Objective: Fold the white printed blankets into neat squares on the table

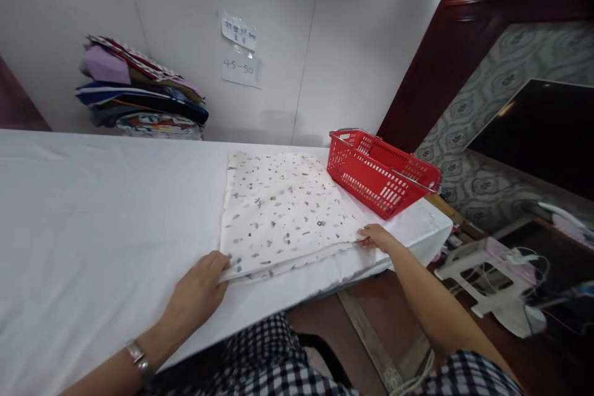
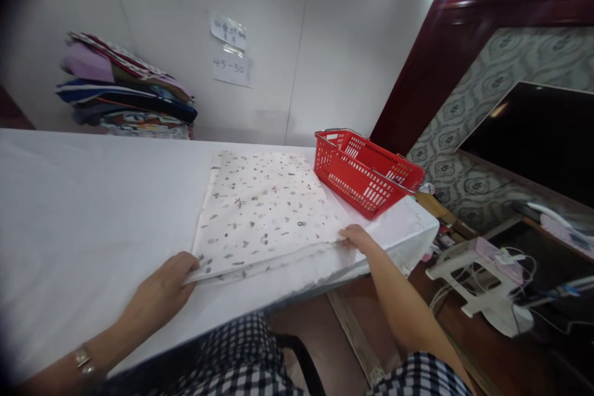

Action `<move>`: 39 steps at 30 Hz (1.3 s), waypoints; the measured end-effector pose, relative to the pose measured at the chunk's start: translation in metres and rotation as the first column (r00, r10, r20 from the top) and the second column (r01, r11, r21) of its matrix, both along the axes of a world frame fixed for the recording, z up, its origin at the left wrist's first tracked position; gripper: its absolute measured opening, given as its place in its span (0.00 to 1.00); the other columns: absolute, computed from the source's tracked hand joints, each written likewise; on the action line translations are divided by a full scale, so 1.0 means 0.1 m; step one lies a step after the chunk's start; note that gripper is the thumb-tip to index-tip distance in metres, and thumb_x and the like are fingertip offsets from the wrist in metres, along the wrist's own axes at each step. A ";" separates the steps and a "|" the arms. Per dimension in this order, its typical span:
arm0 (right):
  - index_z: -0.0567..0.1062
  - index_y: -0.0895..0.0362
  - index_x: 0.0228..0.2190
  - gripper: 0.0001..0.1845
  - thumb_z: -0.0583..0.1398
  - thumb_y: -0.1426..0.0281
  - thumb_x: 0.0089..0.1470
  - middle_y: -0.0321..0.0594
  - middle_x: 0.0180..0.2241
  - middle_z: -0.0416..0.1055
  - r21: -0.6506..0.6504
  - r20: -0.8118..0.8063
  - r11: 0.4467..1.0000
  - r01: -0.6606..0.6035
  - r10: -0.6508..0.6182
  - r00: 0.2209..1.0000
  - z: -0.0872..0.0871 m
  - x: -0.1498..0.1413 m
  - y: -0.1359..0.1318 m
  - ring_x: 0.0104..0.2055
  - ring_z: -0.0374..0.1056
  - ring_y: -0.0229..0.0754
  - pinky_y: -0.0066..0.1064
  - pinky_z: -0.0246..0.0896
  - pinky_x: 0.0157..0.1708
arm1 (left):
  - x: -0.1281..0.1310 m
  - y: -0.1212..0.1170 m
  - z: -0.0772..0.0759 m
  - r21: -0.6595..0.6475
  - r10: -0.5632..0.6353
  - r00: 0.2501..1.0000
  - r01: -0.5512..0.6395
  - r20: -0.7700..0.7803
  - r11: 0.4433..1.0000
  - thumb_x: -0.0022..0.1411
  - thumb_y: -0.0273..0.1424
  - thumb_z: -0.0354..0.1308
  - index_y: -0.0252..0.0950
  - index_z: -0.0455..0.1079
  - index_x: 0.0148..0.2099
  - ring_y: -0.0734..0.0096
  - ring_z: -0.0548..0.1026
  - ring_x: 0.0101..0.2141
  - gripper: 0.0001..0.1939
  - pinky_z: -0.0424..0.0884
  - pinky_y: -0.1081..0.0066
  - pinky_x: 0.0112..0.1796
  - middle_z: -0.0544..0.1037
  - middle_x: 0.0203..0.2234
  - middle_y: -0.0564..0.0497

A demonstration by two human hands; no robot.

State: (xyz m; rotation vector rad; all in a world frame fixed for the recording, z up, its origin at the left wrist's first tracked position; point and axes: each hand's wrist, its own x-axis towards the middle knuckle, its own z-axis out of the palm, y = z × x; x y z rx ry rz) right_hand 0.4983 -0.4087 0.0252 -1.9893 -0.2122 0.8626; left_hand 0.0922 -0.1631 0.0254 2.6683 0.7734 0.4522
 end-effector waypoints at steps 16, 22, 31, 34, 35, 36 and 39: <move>0.66 0.57 0.21 0.12 0.64 0.66 0.45 0.33 0.11 0.64 -0.410 0.278 0.907 -0.096 0.224 0.934 0.00 0.02 0.05 0.18 0.64 0.38 0.25 0.56 0.19 | -0.14 -0.07 -0.03 -0.070 0.083 0.982 -0.096 -0.168 0.993 0.57 0.32 0.42 0.39 0.56 0.35 0.66 0.71 0.32 0.05 0.60 0.70 0.27 0.68 0.36 0.49; 0.67 0.57 0.19 0.12 0.65 0.65 0.41 0.36 0.19 0.68 -0.495 0.465 0.867 -0.052 0.315 0.828 -0.06 0.06 0.03 0.29 0.68 0.40 0.25 0.54 0.26 | -0.13 -0.09 -0.05 -0.065 0.117 0.965 -0.136 -0.236 0.989 0.57 0.30 0.41 0.37 0.58 0.37 0.64 0.73 0.36 0.06 0.64 0.69 0.30 0.70 0.37 0.47; 0.62 0.54 0.20 0.11 0.62 0.68 0.41 0.29 0.12 0.62 -0.197 0.335 0.980 -0.014 0.080 0.939 -0.16 0.00 0.02 0.17 0.63 0.36 0.25 0.55 0.19 | -0.11 -0.06 -0.05 -0.086 0.147 0.932 -0.185 -0.333 0.979 0.57 0.29 0.43 0.33 0.55 0.58 0.55 0.74 0.40 0.26 0.66 0.58 0.41 0.76 0.40 0.41; 0.67 0.54 0.27 0.14 0.65 0.65 0.38 0.28 0.14 0.66 0.076 0.165 0.996 0.054 -0.066 0.984 -0.11 -0.04 -0.01 0.17 0.64 0.36 0.26 0.61 0.20 | -0.12 -0.06 -0.05 -0.149 0.148 0.948 -0.196 -0.282 0.969 0.56 0.28 0.44 0.35 0.53 0.61 0.57 0.75 0.39 0.29 0.67 0.59 0.42 0.77 0.37 0.43; 0.68 0.54 0.30 0.17 0.66 0.65 0.36 0.28 0.15 0.66 0.155 0.142 0.985 0.077 -0.100 0.985 -0.07 -0.06 -0.01 0.17 0.64 0.35 0.26 0.61 0.20 | -0.12 -0.04 -0.05 -0.193 0.152 0.959 -0.200 -0.239 0.961 0.55 0.27 0.44 0.35 0.54 0.61 0.58 0.75 0.39 0.29 0.67 0.60 0.41 0.78 0.36 0.44; 0.68 0.54 0.32 0.19 0.67 0.65 0.35 0.28 0.15 0.67 0.226 0.130 0.969 0.096 -0.128 0.983 -0.01 -0.08 0.00 0.17 0.64 0.35 0.25 0.62 0.20 | -0.11 -0.02 -0.04 -0.256 0.158 0.971 -0.201 -0.179 0.946 0.55 0.27 0.44 0.36 0.54 0.61 0.60 0.75 0.37 0.29 0.68 0.61 0.41 0.78 0.34 0.46; 0.69 0.54 0.36 0.25 0.69 0.66 0.33 0.29 0.18 0.69 0.406 0.136 0.908 0.103 -0.172 0.976 0.29 -0.16 0.10 0.17 0.64 0.33 0.24 0.62 0.19 | -0.10 0.09 0.05 -0.511 0.237 0.968 -0.165 0.078 0.843 0.55 0.28 0.45 0.37 0.59 0.58 0.67 0.75 0.31 0.27 0.71 0.66 0.36 0.77 0.29 0.52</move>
